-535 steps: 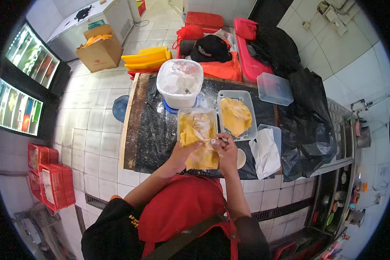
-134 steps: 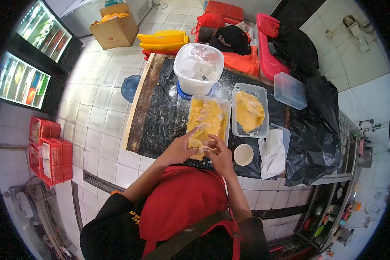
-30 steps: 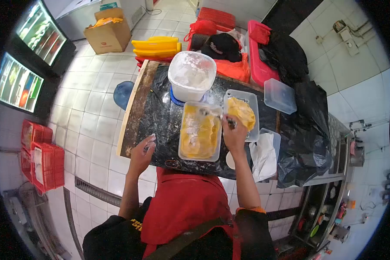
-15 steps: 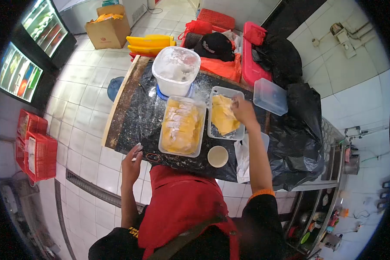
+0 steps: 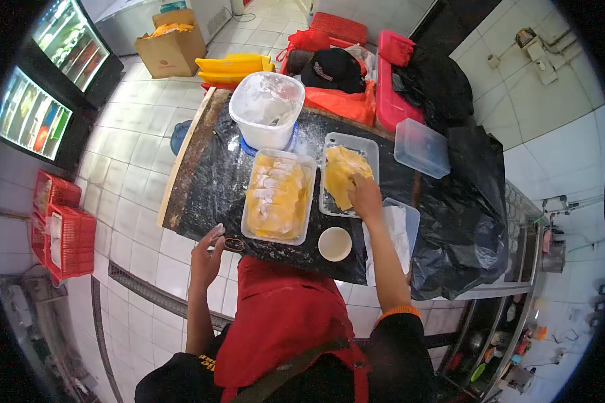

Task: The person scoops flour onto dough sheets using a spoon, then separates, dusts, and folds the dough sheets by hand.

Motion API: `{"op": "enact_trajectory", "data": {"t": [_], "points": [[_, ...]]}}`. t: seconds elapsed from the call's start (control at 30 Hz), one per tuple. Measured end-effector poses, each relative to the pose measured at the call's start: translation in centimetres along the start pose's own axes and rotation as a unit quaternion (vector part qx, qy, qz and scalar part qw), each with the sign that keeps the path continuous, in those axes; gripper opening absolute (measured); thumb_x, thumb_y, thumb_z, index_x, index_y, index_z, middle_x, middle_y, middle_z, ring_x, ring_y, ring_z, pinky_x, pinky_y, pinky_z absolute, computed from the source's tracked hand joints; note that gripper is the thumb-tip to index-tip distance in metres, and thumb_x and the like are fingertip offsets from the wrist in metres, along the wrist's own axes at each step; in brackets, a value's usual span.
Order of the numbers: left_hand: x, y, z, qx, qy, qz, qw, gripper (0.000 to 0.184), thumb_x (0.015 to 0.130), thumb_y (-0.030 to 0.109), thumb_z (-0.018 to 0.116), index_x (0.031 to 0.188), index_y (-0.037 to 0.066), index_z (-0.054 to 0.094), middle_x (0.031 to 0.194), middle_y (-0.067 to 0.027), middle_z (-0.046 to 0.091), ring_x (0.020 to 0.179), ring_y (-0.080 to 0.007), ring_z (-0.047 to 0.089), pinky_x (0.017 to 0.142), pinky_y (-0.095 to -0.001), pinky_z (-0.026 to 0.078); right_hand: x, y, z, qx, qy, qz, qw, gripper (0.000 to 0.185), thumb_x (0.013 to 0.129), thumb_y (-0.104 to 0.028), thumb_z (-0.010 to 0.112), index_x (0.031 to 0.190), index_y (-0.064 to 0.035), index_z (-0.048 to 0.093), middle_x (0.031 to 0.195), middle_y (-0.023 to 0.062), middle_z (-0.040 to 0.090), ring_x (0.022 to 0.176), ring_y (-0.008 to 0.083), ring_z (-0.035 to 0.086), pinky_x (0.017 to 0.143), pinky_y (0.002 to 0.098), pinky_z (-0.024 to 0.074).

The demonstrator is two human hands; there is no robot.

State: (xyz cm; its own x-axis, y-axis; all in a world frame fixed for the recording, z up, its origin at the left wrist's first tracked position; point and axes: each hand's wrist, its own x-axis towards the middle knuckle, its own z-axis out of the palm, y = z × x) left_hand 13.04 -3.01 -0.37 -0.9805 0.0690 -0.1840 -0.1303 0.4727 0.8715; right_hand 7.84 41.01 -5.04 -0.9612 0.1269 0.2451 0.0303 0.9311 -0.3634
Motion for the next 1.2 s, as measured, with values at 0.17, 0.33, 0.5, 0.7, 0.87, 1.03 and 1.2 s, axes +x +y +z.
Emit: {"op": "enact_trajectory", "data": {"t": [0.17, 0.33, 0.5, 0.7, 0.87, 1.03, 1.2], "points": [[-0.1, -1.4, -0.5, 0.008, -0.016, -0.029, 0.999, 0.038, 0.097, 0.015, 0.06, 0.133, 0.003, 0.057, 0.121, -0.0148, 0.067, 0.109, -0.0205, 0.065, 0.083, -0.033, 0.055, 2.3, 1.5, -1.1, 0.005, -0.094, 0.041, 0.995, 0.05, 0.076, -0.015, 0.07, 0.125, -0.0079, 0.058, 0.103, 0.0156, 0.069, 0.092, 0.0346, 0.065, 0.086, 0.0501, 0.0489], [1.8, -0.6, -1.4, 0.019, -0.032, -0.001, 0.999, 0.038, 0.098, 0.017, 0.06, 0.133, 0.003, 0.057, 0.122, -0.0142, 0.067, 0.109, -0.0213, 0.065, 0.089, -0.0344, 0.052, 3.5, 1.7, -0.5, -0.024, -0.007, -0.037, 0.999, 0.051, 0.078, -0.013, 0.068, 0.127, -0.007, 0.056, 0.099, 0.0164, 0.067, 0.095, 0.0365, 0.063, 0.087, 0.0489, 0.0492], [4.6, -1.5, -1.8, -0.049, -0.059, 0.008, 0.997, 0.037, 0.098, 0.013, 0.058, 0.133, 0.002, 0.056, 0.122, -0.0157, 0.067, 0.112, -0.0214, 0.064, 0.093, -0.0339, 0.05, 1.9, 1.7, 0.4, -0.023, -0.062, 0.038, 0.997, 0.053, 0.077, -0.012, 0.068, 0.128, -0.0057, 0.055, 0.105, 0.0189, 0.064, 0.1, 0.0379, 0.06, 0.089, 0.0473, 0.0495], [8.5, 0.8, -2.9, -0.026, -0.1, 0.045, 0.994, 0.036, 0.097, 0.015, 0.058, 0.131, 0.001, 0.058, 0.12, -0.0157, 0.068, 0.109, -0.022, 0.066, 0.089, -0.0323, 0.051, 1.9, -0.2, 0.2, -0.004, -0.025, 0.05, 0.998, 0.052, 0.073, -0.009, 0.073, 0.122, -0.007, 0.055, 0.096, 0.0155, 0.063, 0.092, 0.0371, 0.063, 0.08, 0.0462, 0.0506], [12.2, 0.0, -4.1, 0.041, -0.142, 0.059, 0.987, 0.037, 0.097, 0.017, 0.057, 0.131, 0.002, 0.058, 0.121, -0.0156, 0.068, 0.107, -0.0224, 0.067, 0.085, -0.0313, 0.053, 1.8, -3.4, -4.5, 0.07, -0.227, 0.15, 0.96, 0.055, 0.07, -0.006, 0.074, 0.121, -0.0093, 0.054, 0.091, 0.0131, 0.064, 0.088, 0.0343, 0.065, 0.078, 0.0432, 0.0519], [15.0, 0.0, -4.9, 0.065, -0.156, 0.076, 0.983, 0.037, 0.097, 0.017, 0.058, 0.131, 0.003, 0.058, 0.12, -0.016, 0.068, 0.107, -0.0217, 0.067, 0.081, -0.0306, 0.054, 2.6, -3.7, -5.8, 0.095, -0.253, 0.206, 0.94, 0.056, 0.067, -0.004, 0.076, 0.119, -0.008, 0.055, 0.092, 0.0135, 0.067, 0.09, 0.033, 0.067, 0.08, 0.04, 0.0529], [17.5, 0.5, -5.2, 0.038, -0.182, 0.096, 0.978, 0.037, 0.097, 0.018, 0.058, 0.131, 0.004, 0.059, 0.12, -0.016, 0.068, 0.107, -0.0215, 0.066, 0.081, -0.0306, 0.055, 3.3, -0.7, -1.3, 0.086, -0.122, 0.194, 0.97, 0.049, 0.068, 0.001, 0.073, 0.115, -0.0049, 0.058, 0.098, 0.0166, 0.069, 0.095, 0.0333, 0.067, 0.083, 0.0399, 0.0534]]}}
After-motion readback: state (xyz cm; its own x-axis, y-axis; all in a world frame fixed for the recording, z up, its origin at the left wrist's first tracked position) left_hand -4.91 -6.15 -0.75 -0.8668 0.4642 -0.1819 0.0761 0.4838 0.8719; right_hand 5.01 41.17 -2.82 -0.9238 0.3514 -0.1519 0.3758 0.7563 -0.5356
